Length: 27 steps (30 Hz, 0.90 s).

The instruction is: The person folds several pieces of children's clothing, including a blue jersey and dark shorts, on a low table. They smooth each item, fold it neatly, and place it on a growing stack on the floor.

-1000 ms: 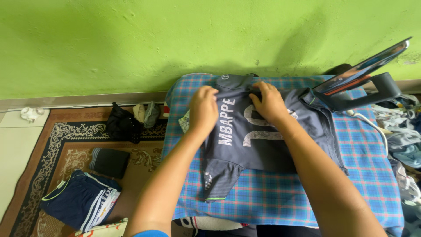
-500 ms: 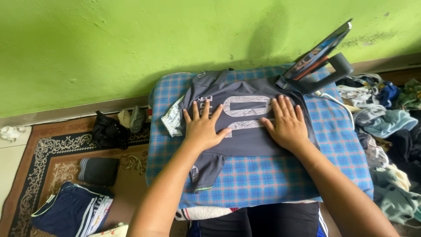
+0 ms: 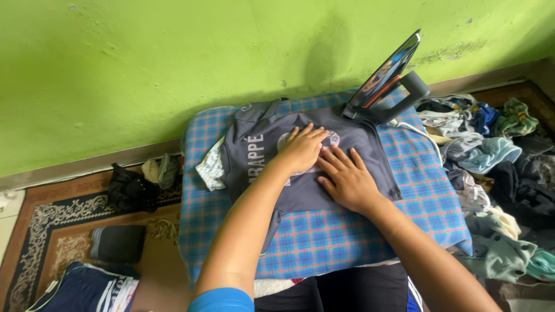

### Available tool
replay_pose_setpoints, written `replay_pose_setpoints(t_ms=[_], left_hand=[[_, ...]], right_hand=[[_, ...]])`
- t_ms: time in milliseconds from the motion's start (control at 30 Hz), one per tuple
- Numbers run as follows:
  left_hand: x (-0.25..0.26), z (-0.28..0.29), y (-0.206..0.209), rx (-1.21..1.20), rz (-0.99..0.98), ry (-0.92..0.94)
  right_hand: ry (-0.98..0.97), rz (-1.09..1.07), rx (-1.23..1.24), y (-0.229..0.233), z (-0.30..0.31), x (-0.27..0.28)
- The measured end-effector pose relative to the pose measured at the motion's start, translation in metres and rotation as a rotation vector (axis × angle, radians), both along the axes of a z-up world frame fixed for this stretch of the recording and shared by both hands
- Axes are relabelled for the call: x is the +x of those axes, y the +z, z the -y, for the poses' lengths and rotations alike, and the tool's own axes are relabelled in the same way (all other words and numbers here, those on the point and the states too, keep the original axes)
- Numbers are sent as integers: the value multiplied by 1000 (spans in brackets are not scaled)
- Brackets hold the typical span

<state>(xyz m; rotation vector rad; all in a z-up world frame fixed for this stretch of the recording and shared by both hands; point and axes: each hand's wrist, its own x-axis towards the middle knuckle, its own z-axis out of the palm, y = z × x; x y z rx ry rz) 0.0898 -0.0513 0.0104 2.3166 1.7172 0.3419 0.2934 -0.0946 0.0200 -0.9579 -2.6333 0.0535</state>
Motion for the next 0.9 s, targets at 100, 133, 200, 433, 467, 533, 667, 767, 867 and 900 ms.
replay_pose_setpoints(t_ms=[100,133,200,433,467,533,667,767,867,900], left_hand=[[-2,-19,-2,-164,-72,68],[-3,-21,-1,-175,-89,84],[-10,-23,3,-189,-124,123],[-29,-29,20,-238,-168,282],[-29,-30,21,-237,-188,314],[-27,-26,18,-188,-213,371],[-29,-6,9,119,-189,382],[-36,29,15,383,-174,245],[-37,90,29,439,-1,84],[-35,112,34,348,41,100]], right_hand=[[-2,49,27,2,2,1],[-1,55,32,2,4,2],[6,38,47,4,5,2],[2,69,32,9,7,2],[0,68,29,11,7,2],[1,70,19,14,8,1],[60,-61,-73,21,12,10],[118,-213,-168,29,14,29],[181,-290,-216,38,20,55],[199,-288,-227,41,22,64]])
